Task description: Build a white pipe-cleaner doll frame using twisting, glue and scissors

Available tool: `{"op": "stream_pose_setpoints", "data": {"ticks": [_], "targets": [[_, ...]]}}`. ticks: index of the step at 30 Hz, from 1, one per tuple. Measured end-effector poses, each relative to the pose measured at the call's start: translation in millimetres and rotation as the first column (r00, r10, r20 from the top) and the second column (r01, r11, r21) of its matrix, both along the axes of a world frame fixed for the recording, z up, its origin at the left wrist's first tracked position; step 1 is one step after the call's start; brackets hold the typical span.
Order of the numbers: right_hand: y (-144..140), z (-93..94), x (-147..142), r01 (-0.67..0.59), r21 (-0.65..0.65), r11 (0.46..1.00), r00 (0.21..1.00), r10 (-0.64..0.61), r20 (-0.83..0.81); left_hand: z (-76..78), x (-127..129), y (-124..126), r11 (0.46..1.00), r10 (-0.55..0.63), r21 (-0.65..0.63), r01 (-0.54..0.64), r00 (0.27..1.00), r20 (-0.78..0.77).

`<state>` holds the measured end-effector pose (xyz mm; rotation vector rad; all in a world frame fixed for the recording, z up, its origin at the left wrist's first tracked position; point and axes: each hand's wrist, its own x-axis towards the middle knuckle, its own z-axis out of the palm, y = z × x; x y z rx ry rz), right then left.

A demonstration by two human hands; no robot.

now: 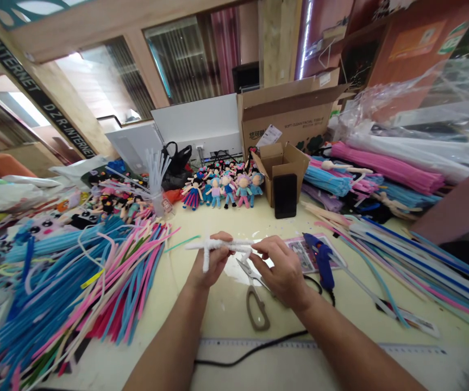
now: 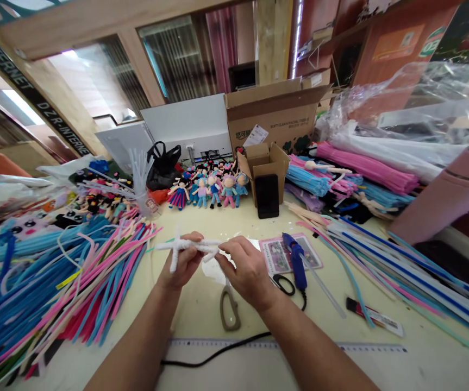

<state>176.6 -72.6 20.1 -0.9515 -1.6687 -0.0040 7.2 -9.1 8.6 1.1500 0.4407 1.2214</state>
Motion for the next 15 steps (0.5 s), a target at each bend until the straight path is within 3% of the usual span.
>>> {"op": "stream_pose_setpoints", "data": {"ticks": [10, 15], "targets": [[2.7, -4.0, -2.2, -0.017, -0.069, 0.997, 1.000, 0.018, 0.016, 2.3, 7.4, -0.2, 0.983, 0.033, -0.182, -0.032, 0.999, -0.002], [3.2, -5.4, -2.5, -0.008, -0.097, 0.995, 1.000, 0.011, 0.029, 1.5, 9.4, 0.2, 0.981, 0.070, -0.180, -0.071, 0.998, -0.012]]}}
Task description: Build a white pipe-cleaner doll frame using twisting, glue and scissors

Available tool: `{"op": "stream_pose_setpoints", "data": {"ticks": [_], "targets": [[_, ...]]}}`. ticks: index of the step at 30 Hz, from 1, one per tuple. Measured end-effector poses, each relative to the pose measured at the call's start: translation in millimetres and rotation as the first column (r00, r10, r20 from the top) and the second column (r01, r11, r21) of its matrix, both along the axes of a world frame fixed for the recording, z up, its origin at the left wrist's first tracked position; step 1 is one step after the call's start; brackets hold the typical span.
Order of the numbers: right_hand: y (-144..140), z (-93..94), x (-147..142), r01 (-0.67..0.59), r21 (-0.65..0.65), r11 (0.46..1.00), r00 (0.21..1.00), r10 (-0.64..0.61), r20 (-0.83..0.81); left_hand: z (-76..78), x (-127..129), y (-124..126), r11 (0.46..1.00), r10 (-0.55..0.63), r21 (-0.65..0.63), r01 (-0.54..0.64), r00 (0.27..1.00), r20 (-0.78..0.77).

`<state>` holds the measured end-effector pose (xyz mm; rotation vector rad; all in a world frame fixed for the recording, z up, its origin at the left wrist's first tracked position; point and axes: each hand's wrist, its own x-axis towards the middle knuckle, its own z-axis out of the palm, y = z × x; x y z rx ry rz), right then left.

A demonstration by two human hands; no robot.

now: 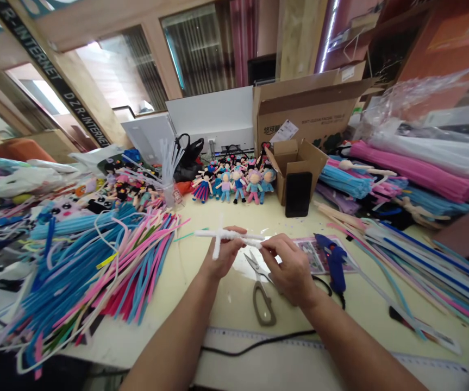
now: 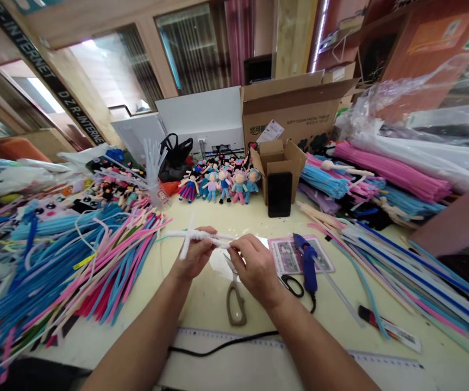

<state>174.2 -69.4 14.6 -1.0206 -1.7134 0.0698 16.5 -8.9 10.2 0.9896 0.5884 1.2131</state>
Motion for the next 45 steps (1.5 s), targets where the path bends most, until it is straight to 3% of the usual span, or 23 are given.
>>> {"op": "stream_pose_setpoints", "data": {"ticks": [7, 11, 17, 25, 31, 36, 40, 45], "targets": [[0, -0.9, -2, 0.004, -0.024, 1.000, 1.000, -0.004, 0.018, -1.4, 0, 2, 0.998, 0.010, 0.055, -0.011, 1.000, 0.003], [1, -2.3, -2, 0.033, -0.038, 0.999, 0.999, -0.032, 0.017, 0.0, 11, -5, 0.998, 0.036, -0.047, -0.034, 0.999, 0.030], [7, -8.8, 1, 0.088, -0.006, 0.996, 0.990, -0.087, 0.108, -3.4, 28, -15, 0.983, -0.036, -0.181, 0.041, 0.999, 0.032], [10, -13.8, 3, 0.105, 0.017, 0.994, 0.965, -0.106, 0.242, -12.6, 24, -8, 0.947, -0.176, -0.301, 0.113, 0.965, -0.193], [12, -15.9, 3, 0.136, -0.004, 0.991, 0.957, -0.130, 0.261, -12.9, 24, -6, 0.957, -0.056, -0.290, 0.018, 0.991, -0.121], [12, -17.3, 4, 0.134, -0.018, 0.991, 0.954, -0.124, 0.274, -9.9, 25, -7, 0.972, -0.029, -0.235, -0.001, 0.992, -0.125], [10, -14.8, 2, 0.106, -0.071, 0.992, 0.980, -0.092, 0.175, -6.0, 24, -7, 0.984, -0.034, -0.179, 0.008, 0.990, -0.140], [8, -9.3, -4, -0.029, -0.320, 0.947, 0.984, -0.030, -0.177, -6.3, 20, -4, 0.999, -0.013, -0.049, 0.004, 0.982, -0.190]]}}
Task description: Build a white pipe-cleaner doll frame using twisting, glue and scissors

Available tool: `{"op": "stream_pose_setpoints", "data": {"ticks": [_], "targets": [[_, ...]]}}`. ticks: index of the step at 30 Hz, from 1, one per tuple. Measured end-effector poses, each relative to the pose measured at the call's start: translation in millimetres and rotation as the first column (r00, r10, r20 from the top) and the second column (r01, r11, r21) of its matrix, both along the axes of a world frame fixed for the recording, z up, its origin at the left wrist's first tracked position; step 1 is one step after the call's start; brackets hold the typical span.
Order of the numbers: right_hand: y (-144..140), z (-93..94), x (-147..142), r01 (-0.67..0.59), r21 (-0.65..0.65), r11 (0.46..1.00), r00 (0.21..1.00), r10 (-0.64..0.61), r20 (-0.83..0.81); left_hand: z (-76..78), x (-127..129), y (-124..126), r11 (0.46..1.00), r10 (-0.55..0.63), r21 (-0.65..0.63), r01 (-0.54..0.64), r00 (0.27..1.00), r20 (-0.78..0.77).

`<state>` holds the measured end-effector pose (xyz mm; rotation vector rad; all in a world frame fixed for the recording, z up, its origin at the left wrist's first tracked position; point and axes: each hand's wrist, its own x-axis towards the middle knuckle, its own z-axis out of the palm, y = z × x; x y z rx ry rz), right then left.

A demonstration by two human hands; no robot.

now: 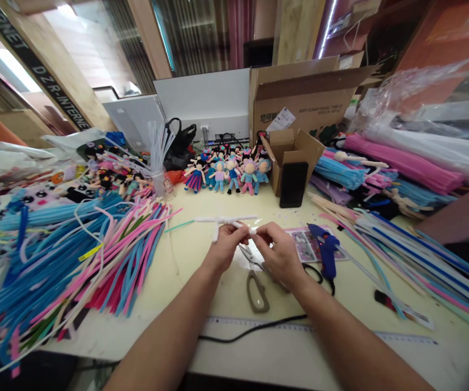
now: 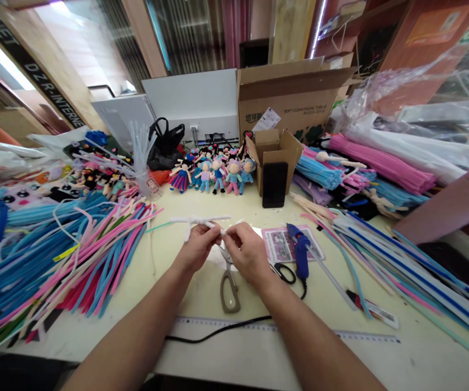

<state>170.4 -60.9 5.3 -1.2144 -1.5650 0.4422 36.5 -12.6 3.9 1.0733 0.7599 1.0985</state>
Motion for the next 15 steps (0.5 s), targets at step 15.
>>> {"op": "stream_pose_setpoints", "data": {"ticks": [15], "targets": [[6.4, 2.6, 2.3, -0.673, -0.319, 0.667, 0.464, 0.045, -0.885, 7.0, -7.8, 3.0, 0.974, -0.043, 0.217, 0.072, 0.990, -0.135]]}}
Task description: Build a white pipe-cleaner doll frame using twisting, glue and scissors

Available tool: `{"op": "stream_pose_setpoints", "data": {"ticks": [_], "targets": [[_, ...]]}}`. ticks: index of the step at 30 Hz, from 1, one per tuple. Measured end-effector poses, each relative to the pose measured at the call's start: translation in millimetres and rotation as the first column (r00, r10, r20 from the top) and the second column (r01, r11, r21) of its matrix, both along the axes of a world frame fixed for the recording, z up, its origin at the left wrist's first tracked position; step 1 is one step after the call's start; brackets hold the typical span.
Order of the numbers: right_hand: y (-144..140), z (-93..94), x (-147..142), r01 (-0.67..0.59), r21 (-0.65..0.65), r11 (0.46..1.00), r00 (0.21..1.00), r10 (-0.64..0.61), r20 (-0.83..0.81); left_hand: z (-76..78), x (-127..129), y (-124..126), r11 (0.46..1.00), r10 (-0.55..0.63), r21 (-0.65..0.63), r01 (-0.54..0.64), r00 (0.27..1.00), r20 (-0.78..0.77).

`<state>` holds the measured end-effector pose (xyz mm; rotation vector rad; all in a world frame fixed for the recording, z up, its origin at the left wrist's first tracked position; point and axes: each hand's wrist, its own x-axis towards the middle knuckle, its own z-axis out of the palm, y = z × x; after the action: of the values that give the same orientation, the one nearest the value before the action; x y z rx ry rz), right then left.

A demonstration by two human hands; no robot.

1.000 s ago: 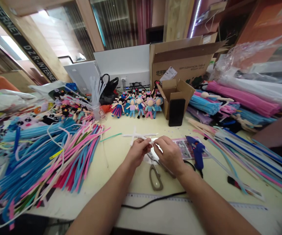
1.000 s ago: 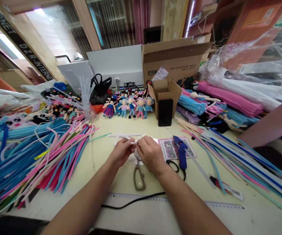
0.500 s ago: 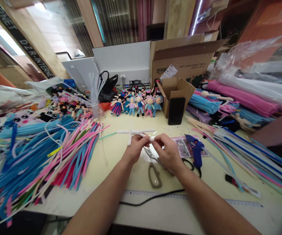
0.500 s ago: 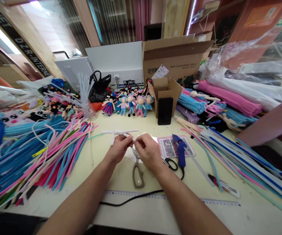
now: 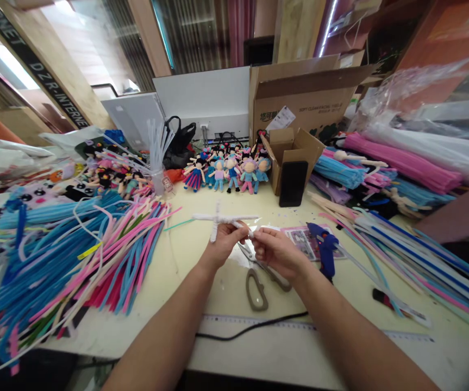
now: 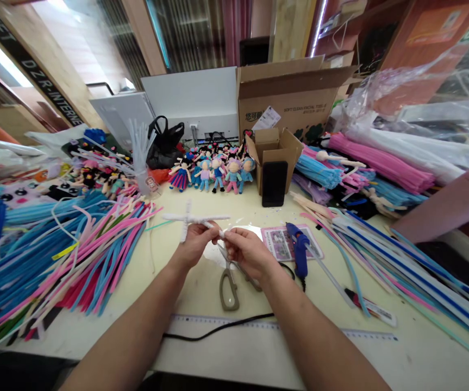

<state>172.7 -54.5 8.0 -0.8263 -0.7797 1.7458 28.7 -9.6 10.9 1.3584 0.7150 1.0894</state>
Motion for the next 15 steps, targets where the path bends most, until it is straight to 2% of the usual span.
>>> {"op": "stream_pose_setpoints", "data": {"ticks": [5, 9, 12, 15], "targets": [[-2, 2.3, -1, -0.043, -0.045, 0.998, 0.993, 0.038, -0.113, -2.6, -3, 1, 1.000, -0.023, 0.021, 0.023, 1.000, -0.009], [-4, 1.5, -6, 0.014, 0.007, 1.000, 0.994, -0.013, -0.106, -6.5, -2, 1, 1.000, -0.009, 0.006, 0.009, 0.999, 0.036], [-4, -1.2, -10, 0.122, 0.082, 0.989, 0.992, -0.119, -0.033, -8.7, 5, -3, 0.994, 0.046, -0.108, -0.033, 0.992, 0.120], [-1, -5.1, -11, 0.262, 0.212, 0.941, 0.946, -0.294, 0.135, -10.5, 15, -10, 0.957, 0.114, -0.283, -0.059, 0.976, 0.183]]}}
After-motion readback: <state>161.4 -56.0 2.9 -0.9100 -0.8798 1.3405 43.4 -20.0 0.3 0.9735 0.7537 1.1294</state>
